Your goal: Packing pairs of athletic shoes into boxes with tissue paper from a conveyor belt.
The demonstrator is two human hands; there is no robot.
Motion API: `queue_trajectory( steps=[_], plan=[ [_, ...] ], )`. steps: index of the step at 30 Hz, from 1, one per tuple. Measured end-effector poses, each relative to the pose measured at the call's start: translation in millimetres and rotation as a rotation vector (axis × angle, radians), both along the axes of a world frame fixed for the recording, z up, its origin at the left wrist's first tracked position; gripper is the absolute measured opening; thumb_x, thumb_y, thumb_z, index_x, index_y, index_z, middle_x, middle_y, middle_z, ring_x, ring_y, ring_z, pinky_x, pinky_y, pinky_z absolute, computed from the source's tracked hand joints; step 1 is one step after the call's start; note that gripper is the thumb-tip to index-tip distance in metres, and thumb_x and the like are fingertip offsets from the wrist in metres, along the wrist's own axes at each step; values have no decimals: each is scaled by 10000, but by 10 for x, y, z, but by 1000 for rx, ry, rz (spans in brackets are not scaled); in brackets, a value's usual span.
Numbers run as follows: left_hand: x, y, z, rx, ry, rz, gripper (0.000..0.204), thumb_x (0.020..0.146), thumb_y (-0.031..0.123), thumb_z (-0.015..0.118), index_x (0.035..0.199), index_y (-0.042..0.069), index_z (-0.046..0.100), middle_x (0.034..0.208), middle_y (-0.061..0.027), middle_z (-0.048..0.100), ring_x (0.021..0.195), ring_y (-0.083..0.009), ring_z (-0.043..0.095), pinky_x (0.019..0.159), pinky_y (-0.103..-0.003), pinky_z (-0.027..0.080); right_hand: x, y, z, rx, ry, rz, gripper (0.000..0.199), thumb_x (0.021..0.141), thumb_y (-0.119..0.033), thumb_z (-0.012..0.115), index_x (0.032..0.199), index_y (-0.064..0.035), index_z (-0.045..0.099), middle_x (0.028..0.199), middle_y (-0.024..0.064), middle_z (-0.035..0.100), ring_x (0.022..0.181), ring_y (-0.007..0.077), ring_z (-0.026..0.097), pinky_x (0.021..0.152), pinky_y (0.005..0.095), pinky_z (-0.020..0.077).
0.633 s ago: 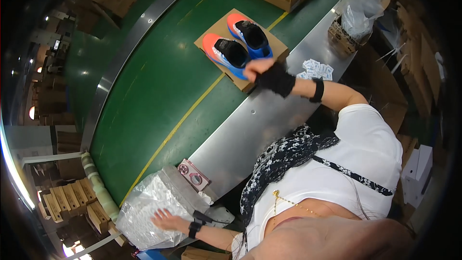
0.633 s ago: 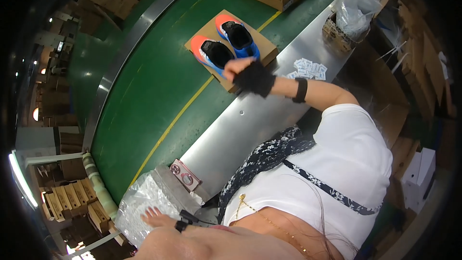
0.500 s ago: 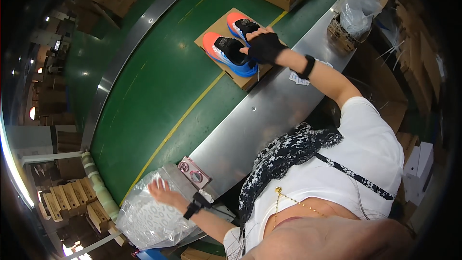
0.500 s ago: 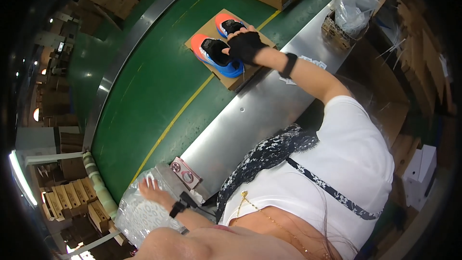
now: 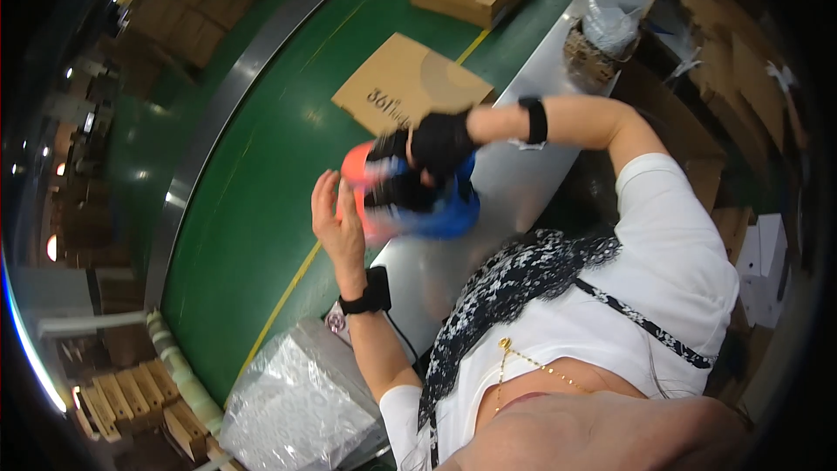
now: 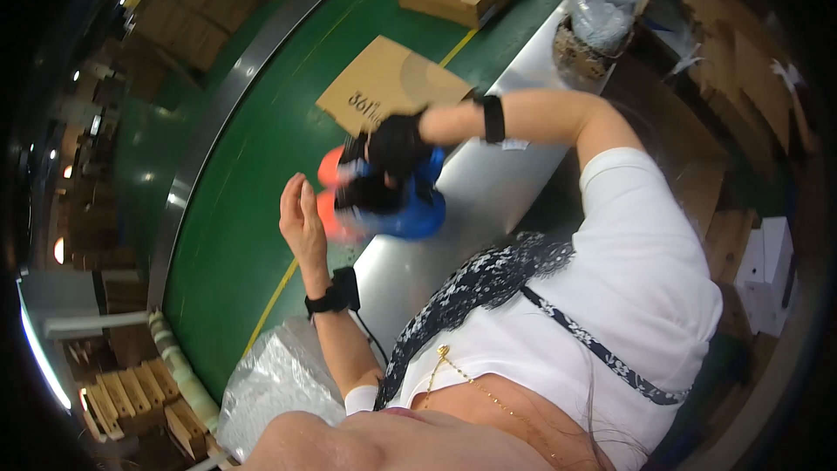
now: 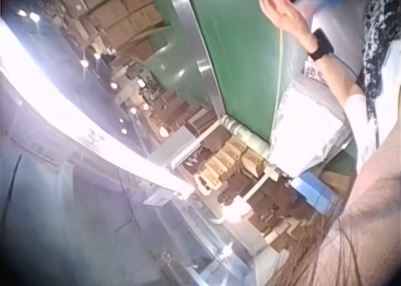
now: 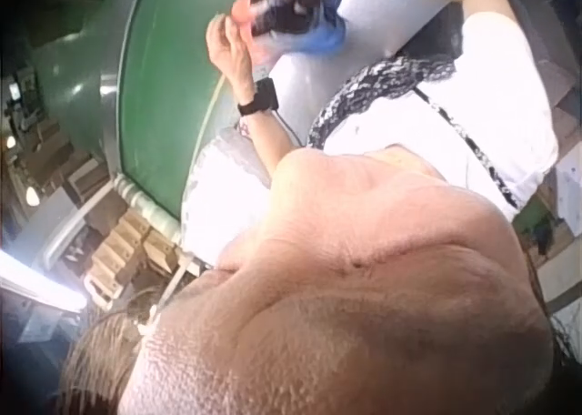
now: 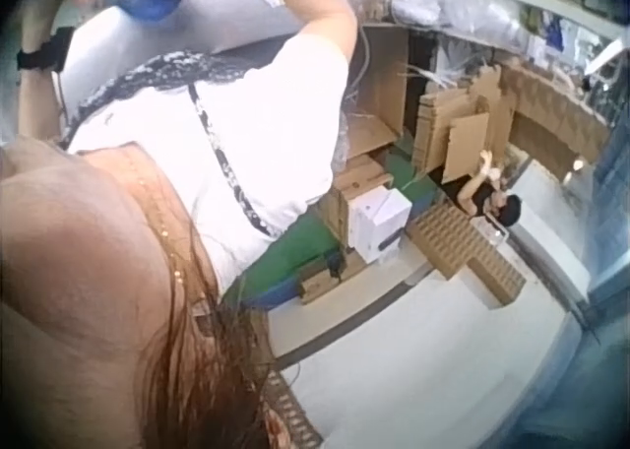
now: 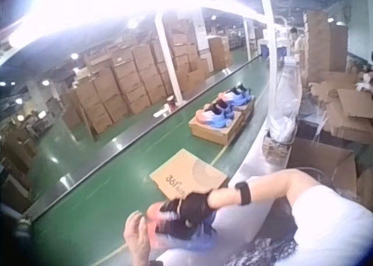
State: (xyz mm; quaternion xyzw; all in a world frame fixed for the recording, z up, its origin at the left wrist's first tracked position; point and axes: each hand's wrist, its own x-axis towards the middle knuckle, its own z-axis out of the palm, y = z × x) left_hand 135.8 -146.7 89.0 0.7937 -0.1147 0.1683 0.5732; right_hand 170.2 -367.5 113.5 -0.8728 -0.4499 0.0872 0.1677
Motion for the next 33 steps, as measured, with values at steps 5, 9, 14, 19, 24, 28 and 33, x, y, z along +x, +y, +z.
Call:
queue_trajectory(
  steps=[5,9,14,19,24,28,33],
  plan=[
    [-3,213,-839,362,283,-135,341,846,276,479,981,-29,550,1109,-209,504,1035,-313,484,872,-349,365,-283,350,-1543,389,-103,441,149,579,-261,600,542,-135,529,540,52,536,583,247,548,545,385,406],
    [-350,60,-1203,614,662,-259,426,844,389,442,976,7,579,894,-194,596,874,-292,574,759,-334,425,-551,297,-1421,80,-312,306,152,571,-242,599,533,-126,508,539,35,528,590,237,540,591,389,395],
    [-436,-219,-863,544,657,-336,435,830,409,458,973,20,588,847,-177,613,814,-255,596,717,-320,440,-33,-155,-1534,205,-302,-276,218,593,-235,600,747,-89,552,825,96,568,789,278,546,667,458,402],
    [-314,-127,-960,435,717,-336,547,837,397,453,1160,-45,432,1049,-222,539,951,-295,542,824,-329,402,120,-232,-2088,10,-670,-541,400,789,-204,386,1185,-153,405,1300,151,316,1201,300,313,834,673,222],
    [-125,-154,-850,409,197,-110,585,884,389,327,1269,-44,251,1295,-251,260,1211,-335,255,993,-358,204,-36,93,-1537,253,-497,-479,722,528,-199,659,1184,-78,385,1302,125,325,1215,264,303,833,630,252],
    [12,-77,-689,438,129,-206,632,888,461,187,1288,-28,218,1327,-247,205,1250,-340,185,1012,-365,170,-67,93,-1387,501,-321,-531,831,448,-171,667,1213,-75,356,1322,110,303,1236,243,272,857,592,231],
    [-111,44,-1019,290,806,-59,779,831,592,173,1115,-75,458,1074,-279,491,1113,-372,389,942,-346,269,-77,233,-1229,603,-318,-580,865,453,-177,640,1248,-73,315,1311,130,316,1225,261,289,892,505,236]
  ],
)
